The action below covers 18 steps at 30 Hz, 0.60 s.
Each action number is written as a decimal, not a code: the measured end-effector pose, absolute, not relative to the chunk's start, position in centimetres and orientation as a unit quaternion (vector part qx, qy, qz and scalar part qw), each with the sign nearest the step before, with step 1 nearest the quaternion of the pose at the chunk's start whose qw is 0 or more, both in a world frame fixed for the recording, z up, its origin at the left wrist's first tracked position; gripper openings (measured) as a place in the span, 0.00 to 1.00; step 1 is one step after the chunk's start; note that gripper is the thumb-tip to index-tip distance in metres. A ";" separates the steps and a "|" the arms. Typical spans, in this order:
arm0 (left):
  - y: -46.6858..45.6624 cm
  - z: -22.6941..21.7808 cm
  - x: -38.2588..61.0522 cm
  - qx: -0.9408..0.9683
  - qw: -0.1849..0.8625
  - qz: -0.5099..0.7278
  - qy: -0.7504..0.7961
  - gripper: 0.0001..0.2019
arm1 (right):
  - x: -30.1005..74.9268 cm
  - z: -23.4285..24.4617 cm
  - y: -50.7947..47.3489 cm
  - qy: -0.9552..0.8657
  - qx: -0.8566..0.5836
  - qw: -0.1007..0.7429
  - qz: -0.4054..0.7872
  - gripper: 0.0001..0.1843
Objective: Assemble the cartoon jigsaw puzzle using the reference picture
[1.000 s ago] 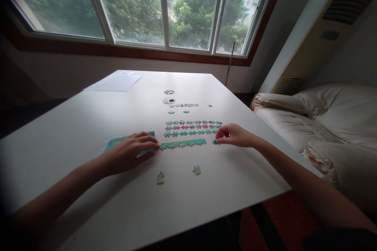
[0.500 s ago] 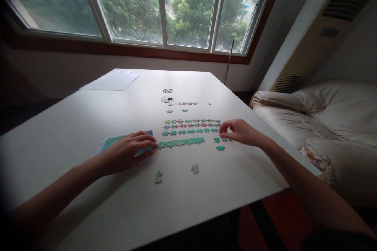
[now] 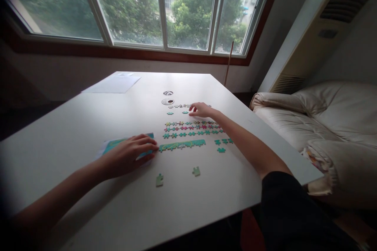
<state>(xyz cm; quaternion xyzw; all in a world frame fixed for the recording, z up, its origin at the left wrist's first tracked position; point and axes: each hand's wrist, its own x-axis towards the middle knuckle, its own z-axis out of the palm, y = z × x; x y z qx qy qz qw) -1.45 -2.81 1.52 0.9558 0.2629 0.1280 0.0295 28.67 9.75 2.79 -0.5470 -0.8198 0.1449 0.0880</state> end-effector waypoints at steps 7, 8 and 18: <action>-2.9 1.4 -1.3 0.956 0.032 0.129 0.262 0.09 | 26.6 2.1 12.9 -0.804 -0.557 0.045 0.204 0.12; -2.9 1.4 -1.3 0.956 0.032 0.130 0.262 0.09 | 26.7 2.2 13.1 -0.800 -0.558 0.035 0.217 0.12; -2.9 1.5 -1.2 0.956 0.029 0.135 0.259 0.09 | 27.1 2.3 11.3 -0.793 -0.558 0.078 0.232 0.11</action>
